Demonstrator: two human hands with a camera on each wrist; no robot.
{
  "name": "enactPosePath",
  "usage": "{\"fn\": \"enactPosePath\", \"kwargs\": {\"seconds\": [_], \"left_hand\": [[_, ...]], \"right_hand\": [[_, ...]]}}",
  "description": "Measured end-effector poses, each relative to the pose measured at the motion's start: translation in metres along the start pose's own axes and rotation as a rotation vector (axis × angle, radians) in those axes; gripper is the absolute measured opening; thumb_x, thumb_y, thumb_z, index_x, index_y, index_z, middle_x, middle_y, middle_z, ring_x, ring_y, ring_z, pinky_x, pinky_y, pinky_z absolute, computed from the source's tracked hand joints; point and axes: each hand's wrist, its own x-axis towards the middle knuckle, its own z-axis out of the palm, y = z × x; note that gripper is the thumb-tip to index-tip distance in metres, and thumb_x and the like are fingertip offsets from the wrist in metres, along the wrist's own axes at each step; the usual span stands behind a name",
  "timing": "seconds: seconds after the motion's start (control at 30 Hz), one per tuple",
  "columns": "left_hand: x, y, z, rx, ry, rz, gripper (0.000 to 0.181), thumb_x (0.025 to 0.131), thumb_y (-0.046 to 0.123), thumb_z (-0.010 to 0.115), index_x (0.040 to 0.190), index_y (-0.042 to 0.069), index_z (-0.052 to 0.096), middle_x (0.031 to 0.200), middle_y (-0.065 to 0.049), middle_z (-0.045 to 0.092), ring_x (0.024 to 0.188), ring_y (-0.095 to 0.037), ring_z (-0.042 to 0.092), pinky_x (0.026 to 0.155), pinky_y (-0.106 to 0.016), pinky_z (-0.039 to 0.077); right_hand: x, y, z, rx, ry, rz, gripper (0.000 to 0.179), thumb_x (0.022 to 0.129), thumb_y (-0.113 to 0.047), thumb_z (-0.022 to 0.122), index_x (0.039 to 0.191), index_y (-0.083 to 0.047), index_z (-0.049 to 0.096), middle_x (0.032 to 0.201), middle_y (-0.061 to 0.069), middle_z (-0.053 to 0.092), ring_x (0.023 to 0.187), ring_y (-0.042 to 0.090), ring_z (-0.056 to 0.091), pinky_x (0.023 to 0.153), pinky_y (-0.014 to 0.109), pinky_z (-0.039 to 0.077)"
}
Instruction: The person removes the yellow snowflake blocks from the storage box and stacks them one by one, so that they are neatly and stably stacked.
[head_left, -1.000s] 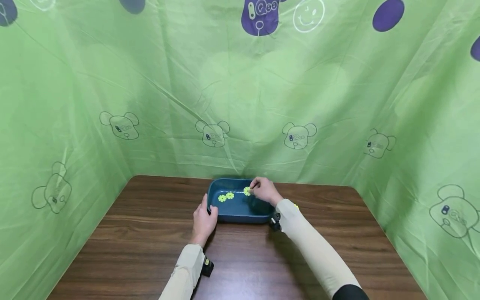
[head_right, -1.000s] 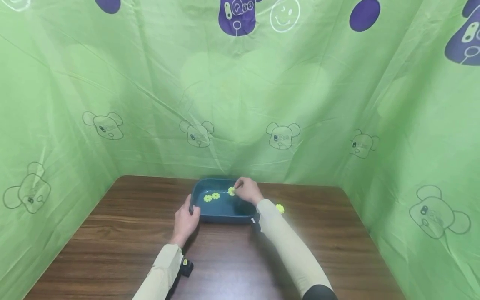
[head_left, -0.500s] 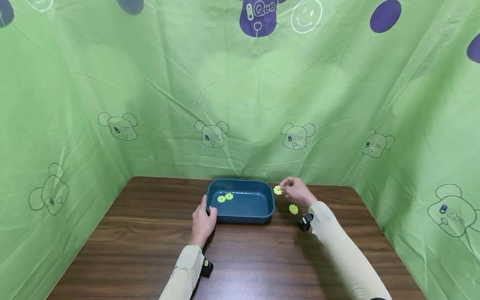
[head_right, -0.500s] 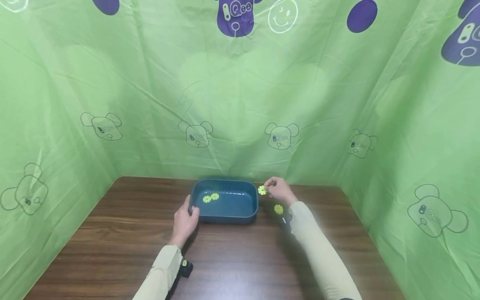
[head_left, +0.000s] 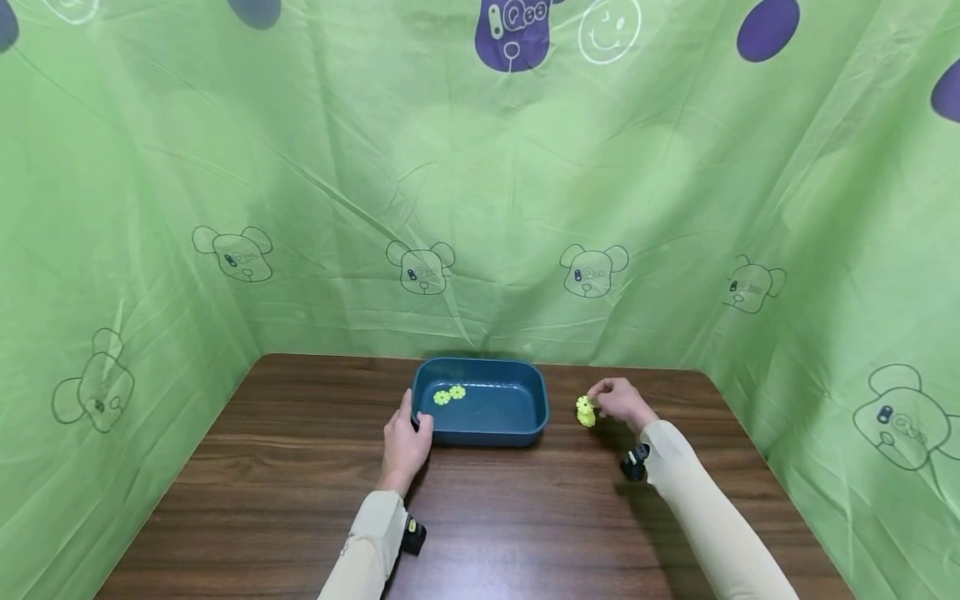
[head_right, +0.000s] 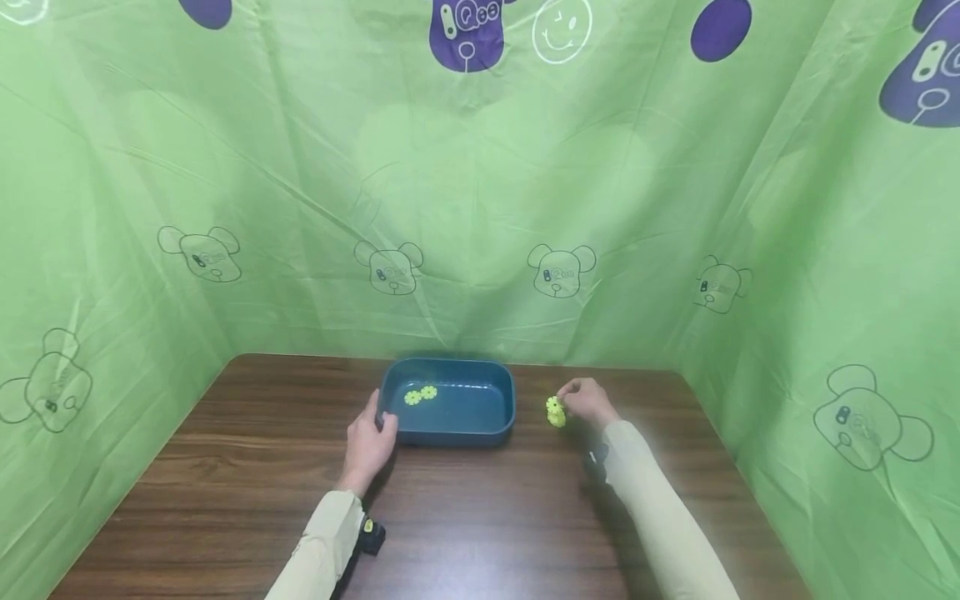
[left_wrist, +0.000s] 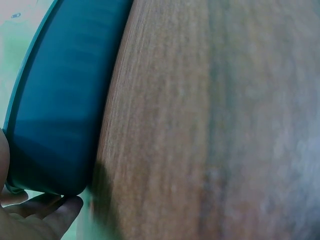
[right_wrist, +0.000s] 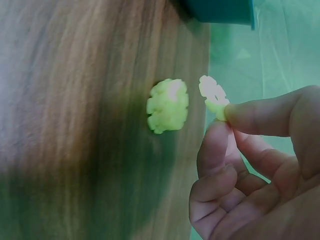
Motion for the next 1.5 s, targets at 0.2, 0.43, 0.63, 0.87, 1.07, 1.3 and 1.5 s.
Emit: {"fn": "enactPosePath", "kwargs": {"seconds": [0.2, 0.43, 0.63, 0.87, 1.07, 1.3, 1.5], "left_hand": [[0.001, 0.0, -0.001, 0.001, 0.009, 0.006, 0.062, 0.099, 0.019, 0.052, 0.157, 0.004, 0.036, 0.148, -0.027, 0.051, 0.134, -0.04, 0.054, 0.109, -0.053, 0.044], [0.0, -0.001, -0.001, -0.003, 0.003, 0.0, 0.063, 0.099, 0.02, 0.052, 0.158, 0.005, 0.035, 0.149, -0.026, 0.05, 0.135, -0.04, 0.053, 0.11, -0.053, 0.044], [0.0, -0.001, -0.001, -0.005, 0.01, 0.001, 0.063, 0.098, 0.02, 0.052, 0.157, 0.005, 0.036, 0.149, -0.026, 0.051, 0.134, -0.04, 0.053, 0.11, -0.053, 0.044], [0.001, -0.001, -0.001, -0.008, 0.007, -0.001, 0.063, 0.099, 0.02, 0.052, 0.157, 0.004, 0.036, 0.147, -0.026, 0.052, 0.133, -0.04, 0.054, 0.109, -0.053, 0.045], [0.003, -0.001, 0.0, -0.017, 0.012, 0.008, 0.064, 0.097, 0.02, 0.052, 0.157, 0.004, 0.036, 0.146, -0.027, 0.053, 0.133, -0.041, 0.054, 0.108, -0.054, 0.046], [0.003, -0.001, 0.0, -0.018, 0.015, 0.016, 0.063, 0.097, 0.02, 0.053, 0.156, 0.004, 0.038, 0.146, -0.026, 0.053, 0.133, -0.04, 0.055, 0.108, -0.054, 0.046], [0.002, -0.002, 0.001, -0.012, 0.008, 0.011, 0.063, 0.098, 0.021, 0.052, 0.156, 0.003, 0.038, 0.148, -0.026, 0.052, 0.134, -0.04, 0.054, 0.108, -0.054, 0.045]], "right_hand": [[-0.001, 0.009, 0.002, 0.002, -0.007, -0.007, 0.019, 0.092, -0.009, 0.06, 0.106, 0.003, 0.067, 0.089, 0.013, 0.066, 0.067, 0.016, 0.059, 0.052, 0.025, 0.038], [0.001, 0.018, 0.008, 0.025, -0.022, 0.029, 0.018, 0.094, -0.008, 0.059, 0.107, 0.002, 0.066, 0.094, 0.012, 0.065, 0.07, 0.019, 0.061, 0.049, 0.024, 0.036], [-0.001, 0.016, 0.008, -0.003, -0.005, 0.03, 0.02, 0.094, -0.01, 0.057, 0.108, 0.0, 0.067, 0.097, 0.013, 0.066, 0.072, 0.019, 0.063, 0.053, 0.026, 0.039], [-0.001, 0.011, 0.004, -0.2, 0.002, -0.108, 0.029, 0.094, -0.018, 0.064, 0.116, 0.001, 0.066, 0.112, 0.018, 0.068, 0.094, 0.029, 0.067, 0.079, 0.04, 0.054], [0.012, 0.018, 0.006, -0.425, -0.078, -0.343, 0.043, 0.085, -0.018, 0.074, 0.124, -0.001, 0.066, 0.115, 0.02, 0.067, 0.11, 0.036, 0.062, 0.094, 0.052, 0.05], [0.013, 0.016, 0.015, -0.566, -0.1, -0.34, 0.031, 0.081, -0.021, 0.077, 0.111, -0.012, 0.072, 0.103, 0.013, 0.06, 0.094, 0.026, 0.054, 0.08, 0.044, 0.049], [0.011, 0.014, 0.02, -0.619, -0.074, -0.318, 0.02, 0.081, -0.017, 0.074, 0.1, -0.011, 0.07, 0.098, 0.009, 0.061, 0.091, 0.024, 0.053, 0.076, 0.041, 0.047]]}}
